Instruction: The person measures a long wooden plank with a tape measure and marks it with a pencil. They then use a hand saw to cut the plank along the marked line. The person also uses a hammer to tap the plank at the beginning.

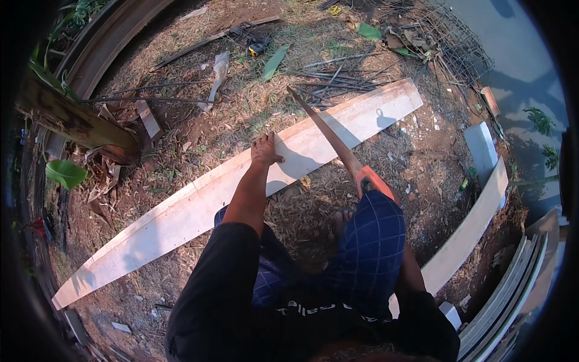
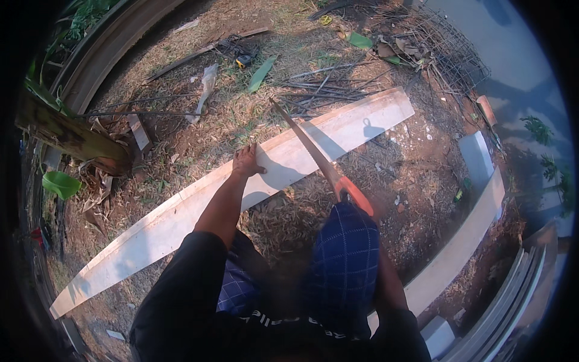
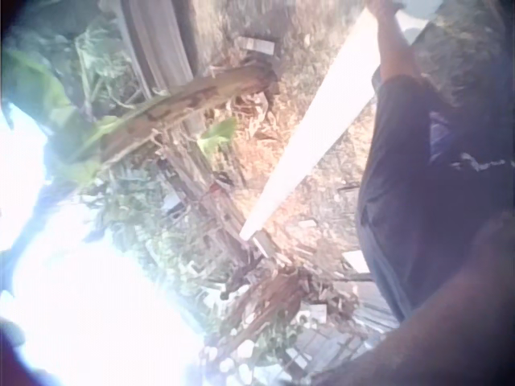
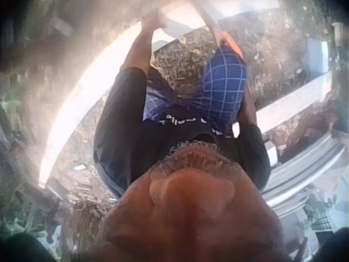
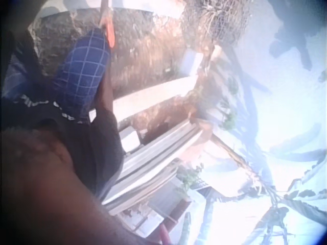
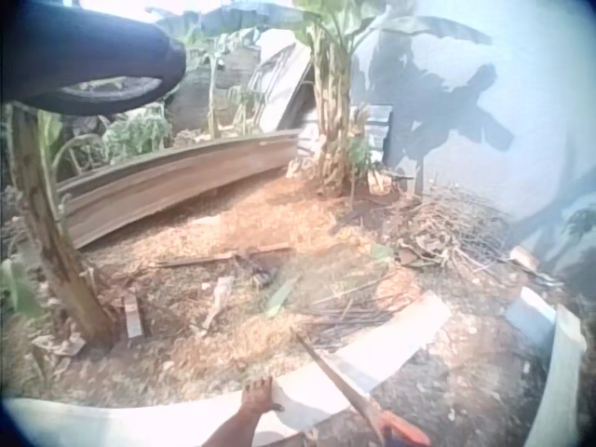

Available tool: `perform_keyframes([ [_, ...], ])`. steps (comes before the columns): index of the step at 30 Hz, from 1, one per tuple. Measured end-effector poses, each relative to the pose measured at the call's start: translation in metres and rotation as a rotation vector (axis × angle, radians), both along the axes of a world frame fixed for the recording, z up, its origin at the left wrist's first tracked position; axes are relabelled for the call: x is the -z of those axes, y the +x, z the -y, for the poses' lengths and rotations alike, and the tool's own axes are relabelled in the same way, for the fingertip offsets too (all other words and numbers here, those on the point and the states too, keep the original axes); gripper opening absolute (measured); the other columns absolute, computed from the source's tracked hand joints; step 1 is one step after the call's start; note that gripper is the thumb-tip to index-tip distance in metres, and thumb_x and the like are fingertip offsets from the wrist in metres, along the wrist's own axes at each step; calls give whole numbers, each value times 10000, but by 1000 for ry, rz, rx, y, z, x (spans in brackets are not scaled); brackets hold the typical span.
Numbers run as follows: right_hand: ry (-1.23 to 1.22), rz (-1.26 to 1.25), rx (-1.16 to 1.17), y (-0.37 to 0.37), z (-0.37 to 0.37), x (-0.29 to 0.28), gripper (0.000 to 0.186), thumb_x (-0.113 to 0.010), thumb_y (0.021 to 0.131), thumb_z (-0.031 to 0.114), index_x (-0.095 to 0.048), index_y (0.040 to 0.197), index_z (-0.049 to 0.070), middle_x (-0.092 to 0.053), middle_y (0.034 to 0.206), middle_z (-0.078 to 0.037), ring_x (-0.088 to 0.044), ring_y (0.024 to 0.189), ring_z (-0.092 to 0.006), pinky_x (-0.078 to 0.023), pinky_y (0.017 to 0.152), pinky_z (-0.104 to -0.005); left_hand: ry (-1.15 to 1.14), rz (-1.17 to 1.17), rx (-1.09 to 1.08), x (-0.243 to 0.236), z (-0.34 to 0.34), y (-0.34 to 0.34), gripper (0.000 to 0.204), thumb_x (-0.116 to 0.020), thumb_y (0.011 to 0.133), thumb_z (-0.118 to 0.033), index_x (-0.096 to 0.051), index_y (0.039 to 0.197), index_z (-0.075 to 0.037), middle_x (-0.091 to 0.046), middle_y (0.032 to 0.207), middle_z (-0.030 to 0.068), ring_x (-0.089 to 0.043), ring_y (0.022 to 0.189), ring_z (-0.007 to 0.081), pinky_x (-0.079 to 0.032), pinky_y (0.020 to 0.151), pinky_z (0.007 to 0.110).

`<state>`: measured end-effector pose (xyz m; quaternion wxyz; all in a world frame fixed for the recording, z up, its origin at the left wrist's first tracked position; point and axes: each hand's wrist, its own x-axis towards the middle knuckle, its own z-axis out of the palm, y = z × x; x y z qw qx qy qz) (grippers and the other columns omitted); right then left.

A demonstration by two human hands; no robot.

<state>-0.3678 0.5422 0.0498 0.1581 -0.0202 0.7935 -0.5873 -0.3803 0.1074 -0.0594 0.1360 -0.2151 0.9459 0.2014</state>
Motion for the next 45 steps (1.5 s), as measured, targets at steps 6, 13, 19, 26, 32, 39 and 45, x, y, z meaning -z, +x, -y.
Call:
perform_keyframes([
  [6, 23, -26, -22, 26, 8, -8, 507, -709, 898, 186, -612, 1354, -14, -703, 1116, -121, -656, 990, -195, -509, 899, -360, 45, 26, -15, -3, 2, -1, 1239, -939, 617, -508, -276, 1593, -130, -385, 1594, 134, -351, 1491, 312, -261, 1223, 516],
  [13, 10, 0, -130, 31, 32, 23, 518, -704, 901, 172, -595, 1380, 8, -703, 1139, -119, -659, 1010, -199, -508, 905, -360, -19, -14, -37, 9, 1, 7, 1190, -952, 597, -476, -334, 1556, -140, -399, 1584, 137, -376, 1471, 346, -297, 1196, 536],
  [19, -3, 28, -201, 28, 36, 40, 542, -698, 904, 148, -568, 1419, 41, -705, 1172, -116, -665, 1046, -205, -508, 916, -359, -10, -3, -41, 7, -1, -2, 1203, -961, 575, -466, -342, 1559, -156, -410, 1569, 140, -376, 1465, 366, -299, 1198, 536],
  [26, -69, 77, -243, 37, 10, 47, 579, -690, 907, 119, -537, 1464, 80, -706, 1211, -111, -672, 1088, -211, -508, 929, -357, 26, 40, -54, 10, 2, -8, 1244, -959, 565, -464, -299, 1588, -212, -428, 1545, 166, -392, 1447, 409, -294, 1188, 574],
  [32, -52, 234, -229, 74, -56, 25, 617, -683, 910, 95, -510, 1502, 113, -707, 1245, -107, -679, 1124, -217, -508, 940, -356, 149, 34, -13, 28, 22, -4, 1234, -959, 560, -438, -324, 1574, -138, -520, 1462, 216, -473, 1386, 380, -405, 1138, 493],
  [39, -220, -223, -302, -34, 88, 89, 711, -727, 867, 90, -478, 1529, 155, -708, 1232, -207, -734, 1050, -258, -542, 893, -346, 164, -119, 99, 44, 15, -20, 1027, -972, 634, -214, -399, 1449, 37, -612, 1257, 155, -580, 1153, 259, -493, 997, 383],
  [45, -107, -64, -481, 37, -31, 55, 744, -749, 898, 126, -408, 1559, 106, -595, 1435, -180, -637, 1248, -252, -513, 1030, -342, 91, -103, 44, 44, 30, -1, 991, -963, 636, -272, -436, 1418, 34, -643, 1182, 166, -614, 1106, 288, -504, 986, 394],
])
